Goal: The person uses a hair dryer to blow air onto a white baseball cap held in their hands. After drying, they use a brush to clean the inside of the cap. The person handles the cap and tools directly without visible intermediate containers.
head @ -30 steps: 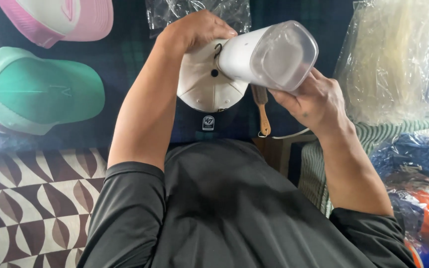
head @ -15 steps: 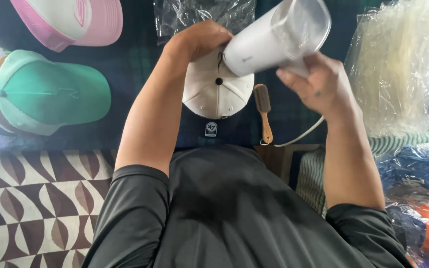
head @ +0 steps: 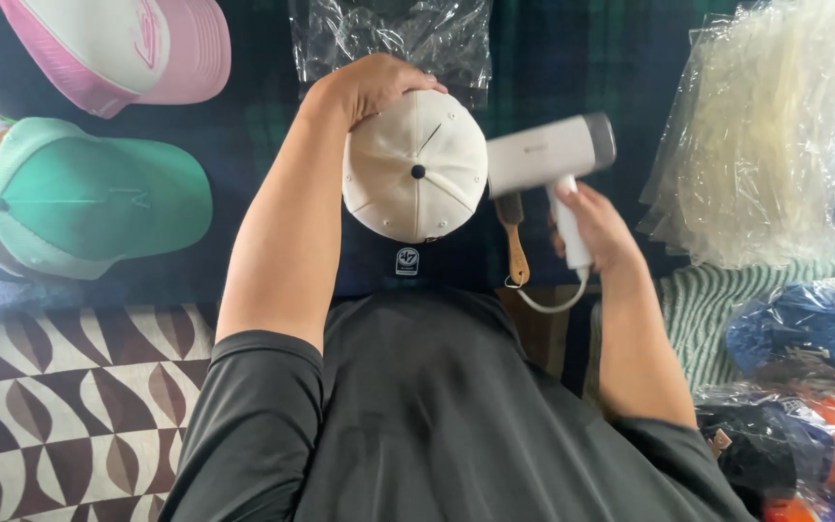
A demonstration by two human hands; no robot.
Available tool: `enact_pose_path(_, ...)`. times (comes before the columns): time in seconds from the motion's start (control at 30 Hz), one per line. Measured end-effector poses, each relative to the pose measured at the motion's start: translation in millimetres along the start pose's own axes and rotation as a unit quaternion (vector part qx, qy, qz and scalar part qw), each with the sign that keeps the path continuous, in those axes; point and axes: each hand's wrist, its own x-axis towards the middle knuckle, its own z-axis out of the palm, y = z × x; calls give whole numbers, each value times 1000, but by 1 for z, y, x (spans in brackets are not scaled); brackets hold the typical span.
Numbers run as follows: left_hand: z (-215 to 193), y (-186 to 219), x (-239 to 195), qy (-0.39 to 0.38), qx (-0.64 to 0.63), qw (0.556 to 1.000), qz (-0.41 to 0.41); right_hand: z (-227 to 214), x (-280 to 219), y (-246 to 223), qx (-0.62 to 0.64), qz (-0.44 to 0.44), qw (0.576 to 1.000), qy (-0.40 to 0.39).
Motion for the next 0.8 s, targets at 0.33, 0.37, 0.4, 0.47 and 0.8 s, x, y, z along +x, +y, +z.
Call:
enact_pose_path(0.33, 2, -9, 4, 17, -16, 1000, 8, 43, -70, 56, 141, -230, 962, 41)
enact_pose_path(0.37, 3, -10, 7, 15, -15, 1000, 12, 38, -70, 48, 142, -231, 962, 45)
enact_pose_path(0.4, 3, -13, 8, 5, -10, 1000, 9, 34, -69, 39, 35, -256, 962, 90)
enact_pose_path(0.47, 2, -15, 8, -5, -6, 1000, 4, 26, -65, 8, -72, -276, 949, 132)
enact_pose_path(0.8, 6, -10, 2, 37, -41, 998, -21, 4, 24, -89, -136, -116, 983, -36)
